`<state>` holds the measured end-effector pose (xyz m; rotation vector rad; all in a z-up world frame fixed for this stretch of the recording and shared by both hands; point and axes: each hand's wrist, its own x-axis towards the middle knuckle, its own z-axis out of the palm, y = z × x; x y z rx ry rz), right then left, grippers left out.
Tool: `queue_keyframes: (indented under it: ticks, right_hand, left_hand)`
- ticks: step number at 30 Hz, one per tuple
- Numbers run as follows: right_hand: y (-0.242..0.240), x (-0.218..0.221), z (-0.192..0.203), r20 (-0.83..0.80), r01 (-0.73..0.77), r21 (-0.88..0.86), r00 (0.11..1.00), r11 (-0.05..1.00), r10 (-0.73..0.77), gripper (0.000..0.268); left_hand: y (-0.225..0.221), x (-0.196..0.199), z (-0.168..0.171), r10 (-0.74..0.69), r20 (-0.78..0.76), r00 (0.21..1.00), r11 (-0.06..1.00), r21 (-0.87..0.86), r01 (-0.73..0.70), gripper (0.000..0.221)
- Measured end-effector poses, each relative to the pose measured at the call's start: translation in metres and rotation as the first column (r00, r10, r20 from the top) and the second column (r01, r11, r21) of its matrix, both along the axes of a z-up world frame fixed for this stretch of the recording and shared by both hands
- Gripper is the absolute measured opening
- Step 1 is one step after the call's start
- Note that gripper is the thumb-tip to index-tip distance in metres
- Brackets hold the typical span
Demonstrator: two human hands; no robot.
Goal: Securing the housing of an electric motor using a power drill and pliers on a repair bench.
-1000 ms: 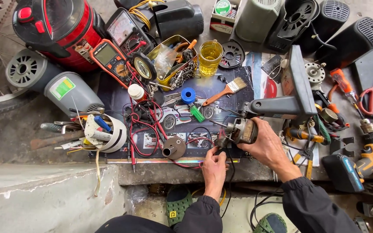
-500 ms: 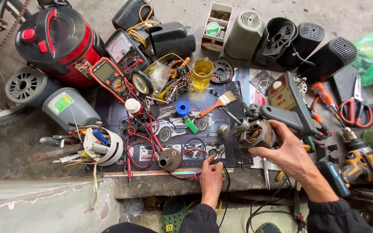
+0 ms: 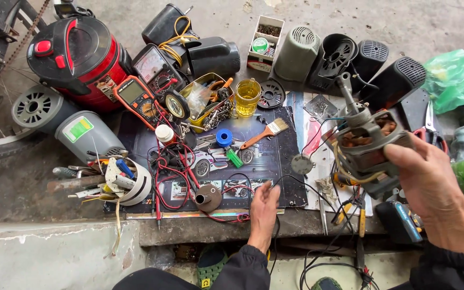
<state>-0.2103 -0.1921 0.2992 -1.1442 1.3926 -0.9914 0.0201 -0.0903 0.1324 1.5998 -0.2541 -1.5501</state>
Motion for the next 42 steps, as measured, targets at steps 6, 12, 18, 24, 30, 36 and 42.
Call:
queue_keyframes:
  ticks: [6, 12, 18, 24, 30, 36, 42]
  right_hand:
    - [0.003, -0.031, -0.013, 0.296, -0.016, -0.186, 0.953, 0.982, 0.071, 0.054]
    - [0.013, -0.025, 0.005, 0.544, 0.169, -0.128, 0.836, 0.977, -0.073, 0.054]
    - [0.026, -0.005, 0.038, 0.745, 0.237, -0.071, 0.658, 0.969, -0.106, 0.043]
    - [0.027, -0.009, 0.039, 0.737, 0.209, -0.068, 0.67, 0.976, -0.092, 0.042]
    - [0.029, -0.015, 0.027, 0.776, 0.19, -0.063, 0.626, 0.98, -0.072, 0.036]
    - [0.021, -0.015, 0.015, 0.787, 0.125, 0.003, 0.612, 0.992, -0.08, 0.037]
    - [0.018, -0.006, 0.018, 0.677, 0.127, 0.103, 0.718, 0.987, -0.163, 0.051]
  left_hand:
    - [-0.042, -0.01, 0.046, -0.013, -0.519, 0.854, 0.938, -0.302, -0.17, 0.1]
    - [-0.05, -0.022, 0.089, -0.07, -0.57, 0.819, 0.926, -0.343, -0.16, 0.062]
    - [-0.053, -0.037, 0.093, -0.074, -0.388, 0.919, 0.926, -0.368, -0.081, 0.093]
    - [-0.028, -0.024, 0.14, -0.081, -0.232, 0.969, 0.937, -0.35, -0.005, 0.081]
    - [-0.02, 0.0, 0.203, -0.1, -0.052, 0.994, 0.87, -0.488, 0.063, 0.07]
    - [-0.022, 0.032, 0.252, -0.192, 0.232, 0.954, 0.843, -0.458, 0.281, 0.058]
    - [-0.027, 0.044, 0.237, -0.123, 0.265, 0.956, 0.87, -0.436, 0.232, 0.056]
